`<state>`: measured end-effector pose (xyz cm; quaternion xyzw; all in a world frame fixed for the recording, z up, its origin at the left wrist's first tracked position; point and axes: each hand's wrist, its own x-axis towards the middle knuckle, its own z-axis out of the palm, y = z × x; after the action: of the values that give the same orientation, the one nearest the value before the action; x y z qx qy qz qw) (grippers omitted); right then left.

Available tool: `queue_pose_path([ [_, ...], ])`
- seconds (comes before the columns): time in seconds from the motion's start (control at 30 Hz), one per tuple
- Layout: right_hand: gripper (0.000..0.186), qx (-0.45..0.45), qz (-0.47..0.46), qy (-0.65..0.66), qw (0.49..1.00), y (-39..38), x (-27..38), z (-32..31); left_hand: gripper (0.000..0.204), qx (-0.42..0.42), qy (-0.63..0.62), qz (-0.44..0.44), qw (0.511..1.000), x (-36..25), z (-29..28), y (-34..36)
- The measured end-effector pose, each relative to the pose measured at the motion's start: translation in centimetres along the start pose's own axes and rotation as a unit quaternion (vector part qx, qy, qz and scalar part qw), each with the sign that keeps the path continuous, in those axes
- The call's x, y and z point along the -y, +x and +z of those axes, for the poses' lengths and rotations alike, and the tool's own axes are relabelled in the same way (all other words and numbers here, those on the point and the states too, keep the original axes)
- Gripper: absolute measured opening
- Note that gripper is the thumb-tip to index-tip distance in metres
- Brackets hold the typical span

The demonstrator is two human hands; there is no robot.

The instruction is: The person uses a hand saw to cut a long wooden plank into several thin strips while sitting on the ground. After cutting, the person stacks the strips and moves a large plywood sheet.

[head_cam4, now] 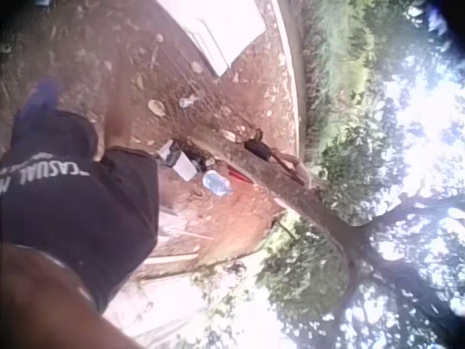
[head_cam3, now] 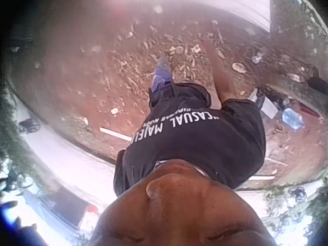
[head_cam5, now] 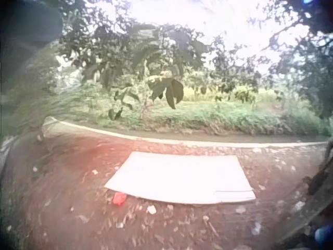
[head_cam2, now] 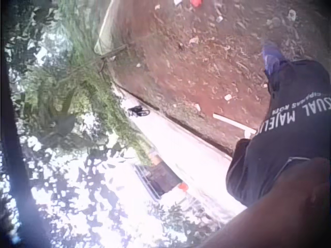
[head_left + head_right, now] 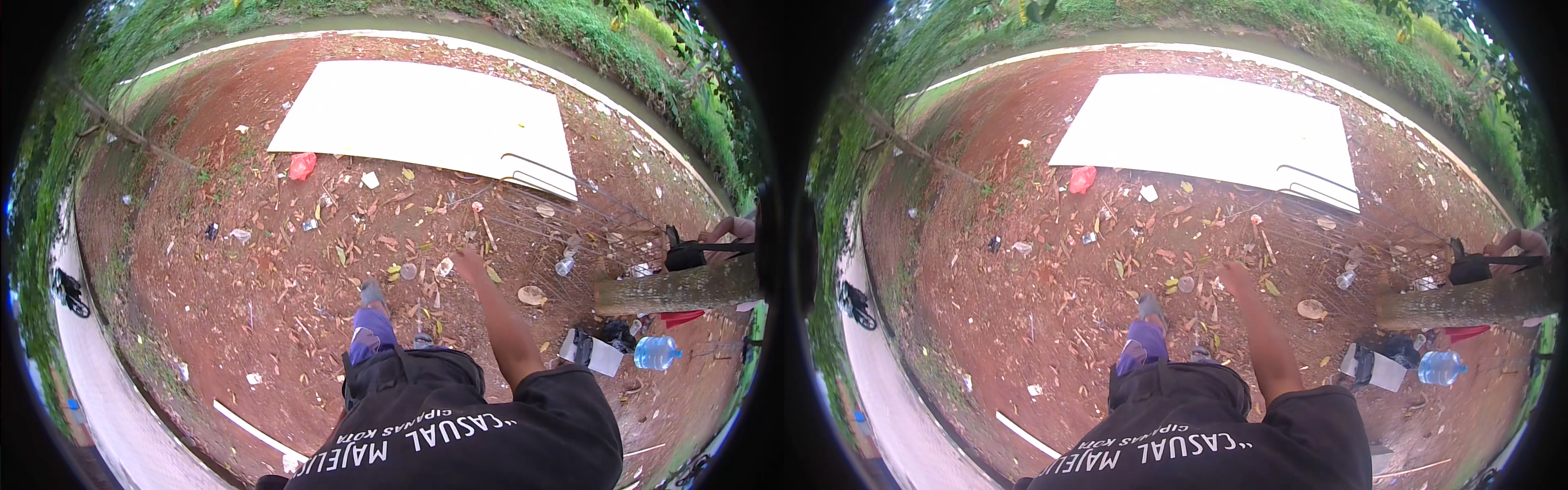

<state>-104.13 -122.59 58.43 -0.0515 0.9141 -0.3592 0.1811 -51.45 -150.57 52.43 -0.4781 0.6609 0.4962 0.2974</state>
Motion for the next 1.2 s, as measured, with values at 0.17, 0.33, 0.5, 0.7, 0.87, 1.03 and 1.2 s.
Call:
queue_pose_path([
  [0.17,0.039,0.075,0.033,0.087,0.993,6.6,6.7,6.6,0.033,-0.002,0.128,0.085,0.988,-10.5,-12.3,11.2],
  [0.33,0.047,0.097,0.069,-0.102,0.988,8.2,13.3,7.2,0.037,-0.045,0.277,0.185,0.942,-24.3,-29.4,23.4],
  [0.5,0.04,0.125,0.172,-0.12,0.97,17.7,19.3,-1.4,0.045,-0.075,0.358,0.208,0.907,-48.8,-34.2,32.2],
  [0.7,0.02,0.399,0.041,0.189,0.896,32.6,19.3,-1.6,0.045,-0.092,0.213,0.125,0.965,-72.8,-27.7,44.6],
  [0.87,0.022,0.345,0.148,0.236,0.897,52.3,12.2,3.3,0.054,-0.058,0.257,0.195,0.945,-84.5,-17.9,70.5],
  [1.03,0.024,0.187,0.285,0.235,0.91,65.0,7.6,7.9,0.058,-0.129,0.363,0.244,0.89,-93.1,-16.4,96.1],
  [1.2,0.027,0.297,0.31,0.148,0.891,74.0,10.2,5.6,0.066,-0.18,0.422,0.154,0.875,-100.8,-14.4,109.8],
])
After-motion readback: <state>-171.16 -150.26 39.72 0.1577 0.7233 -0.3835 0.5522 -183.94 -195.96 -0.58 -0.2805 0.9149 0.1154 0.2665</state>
